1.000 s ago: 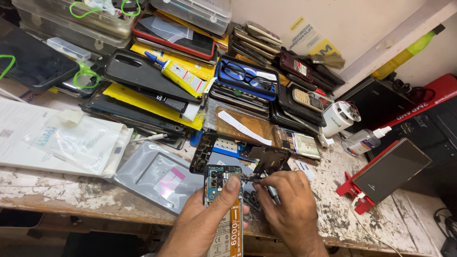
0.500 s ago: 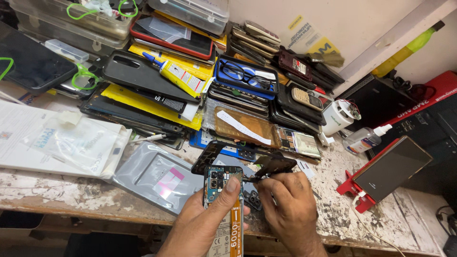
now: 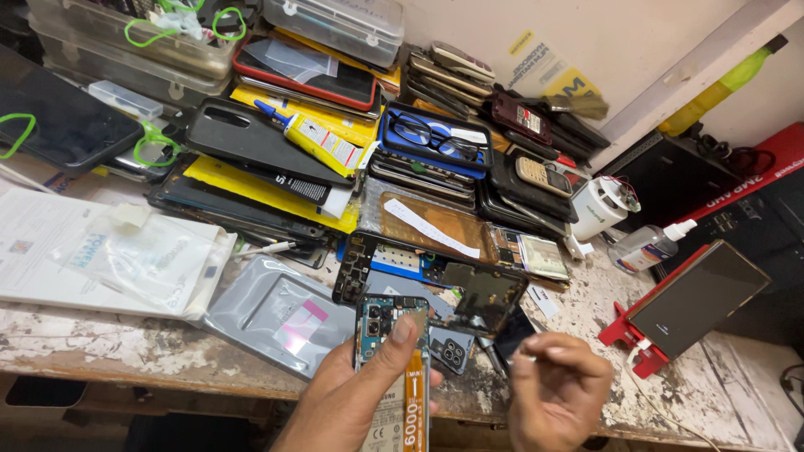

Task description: The person handles mobile phone components by hand, including batteries and motherboards, and uses a screwdriver to work on the internal hardware at a desk.

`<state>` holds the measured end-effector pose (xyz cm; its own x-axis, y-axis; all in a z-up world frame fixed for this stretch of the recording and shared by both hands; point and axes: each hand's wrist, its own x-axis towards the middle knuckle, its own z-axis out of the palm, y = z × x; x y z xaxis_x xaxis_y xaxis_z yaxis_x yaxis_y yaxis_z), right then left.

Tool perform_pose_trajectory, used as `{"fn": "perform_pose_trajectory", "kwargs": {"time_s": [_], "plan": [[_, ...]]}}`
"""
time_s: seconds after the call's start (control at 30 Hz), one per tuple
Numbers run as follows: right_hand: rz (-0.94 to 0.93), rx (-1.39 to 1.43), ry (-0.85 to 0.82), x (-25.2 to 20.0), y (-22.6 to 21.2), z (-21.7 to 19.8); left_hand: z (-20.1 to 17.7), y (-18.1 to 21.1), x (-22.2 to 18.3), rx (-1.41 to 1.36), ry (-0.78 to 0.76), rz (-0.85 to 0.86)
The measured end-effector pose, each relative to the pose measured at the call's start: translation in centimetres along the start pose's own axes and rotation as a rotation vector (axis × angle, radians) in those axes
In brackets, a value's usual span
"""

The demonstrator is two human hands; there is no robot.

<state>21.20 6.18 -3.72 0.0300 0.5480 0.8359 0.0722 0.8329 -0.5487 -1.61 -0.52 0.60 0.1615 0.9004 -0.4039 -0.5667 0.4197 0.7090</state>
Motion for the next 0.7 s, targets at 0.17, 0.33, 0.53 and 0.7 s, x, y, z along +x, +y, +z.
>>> {"fn": "perform_pose_trajectory", "kwargs": {"time_s": [0.17,0.33,0.53,0.7], "plan": [[0.270,0.205,0.073,-1.9,1.2,-1.1,-0.5,-0.8,-0.7,-0.069,-0.158,-0.130],[0.525,0.137,-0.329,0.9,0.0,-0.3,0.0,-1.2,-1.0,-0.153,-0.462,-0.036],[0.212,0.398,-0.512,4.6,-0.9,1.9,0.6,-3.3,0.4,-0.259,-0.336,-0.186],[0.164,0.556,-0.598,6.2,-1.1,2.1,0.1,-5.5,1.9,0.087,-0.367,0.010]]}}
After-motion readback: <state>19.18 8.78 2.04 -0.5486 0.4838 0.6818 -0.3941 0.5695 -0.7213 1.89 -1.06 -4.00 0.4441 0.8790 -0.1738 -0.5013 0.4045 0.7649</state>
